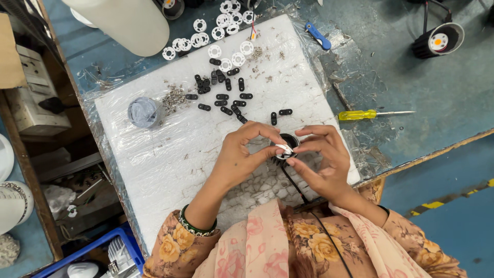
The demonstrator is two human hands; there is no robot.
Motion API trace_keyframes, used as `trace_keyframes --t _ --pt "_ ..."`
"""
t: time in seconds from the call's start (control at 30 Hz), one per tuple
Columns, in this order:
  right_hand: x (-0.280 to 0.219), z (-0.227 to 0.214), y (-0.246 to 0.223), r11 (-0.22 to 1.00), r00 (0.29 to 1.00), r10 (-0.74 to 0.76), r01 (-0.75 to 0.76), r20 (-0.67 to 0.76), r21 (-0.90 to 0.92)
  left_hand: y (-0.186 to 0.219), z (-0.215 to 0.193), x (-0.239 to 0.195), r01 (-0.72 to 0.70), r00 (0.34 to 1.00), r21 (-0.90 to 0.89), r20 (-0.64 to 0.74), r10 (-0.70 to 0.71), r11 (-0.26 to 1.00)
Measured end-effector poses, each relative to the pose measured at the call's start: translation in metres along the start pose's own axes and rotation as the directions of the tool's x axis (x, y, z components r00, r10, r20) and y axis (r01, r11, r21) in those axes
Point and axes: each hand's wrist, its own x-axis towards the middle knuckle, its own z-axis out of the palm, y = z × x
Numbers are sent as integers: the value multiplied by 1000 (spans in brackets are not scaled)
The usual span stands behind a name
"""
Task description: The person places an LED component into a fixture housing, applies a small amount of liquid from a container, and then secures it using an electric screwdriver.
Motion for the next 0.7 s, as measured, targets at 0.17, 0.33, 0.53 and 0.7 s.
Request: trace_keyframes --t 0.17,0.33,0.53,0.7 --pt "1 4 -2 1000 1000 15 -15 -9 -26 0 -1 0 5 1000 -12 -2 -5 1000" --pt "5 4 -1 1000 1000 18 -18 -1 1 0 0 0 10 1000 -4 -8 -10 1000" --pt "5 3 0 1000 1000 -10 10 -17 -14 -8 0 0 -31 1000 -8 -3 30 1000" --pt "10 3 -3 999 999 -30 30 -27 -23 0 3 2 -5 1000 -64 -15 4 998"
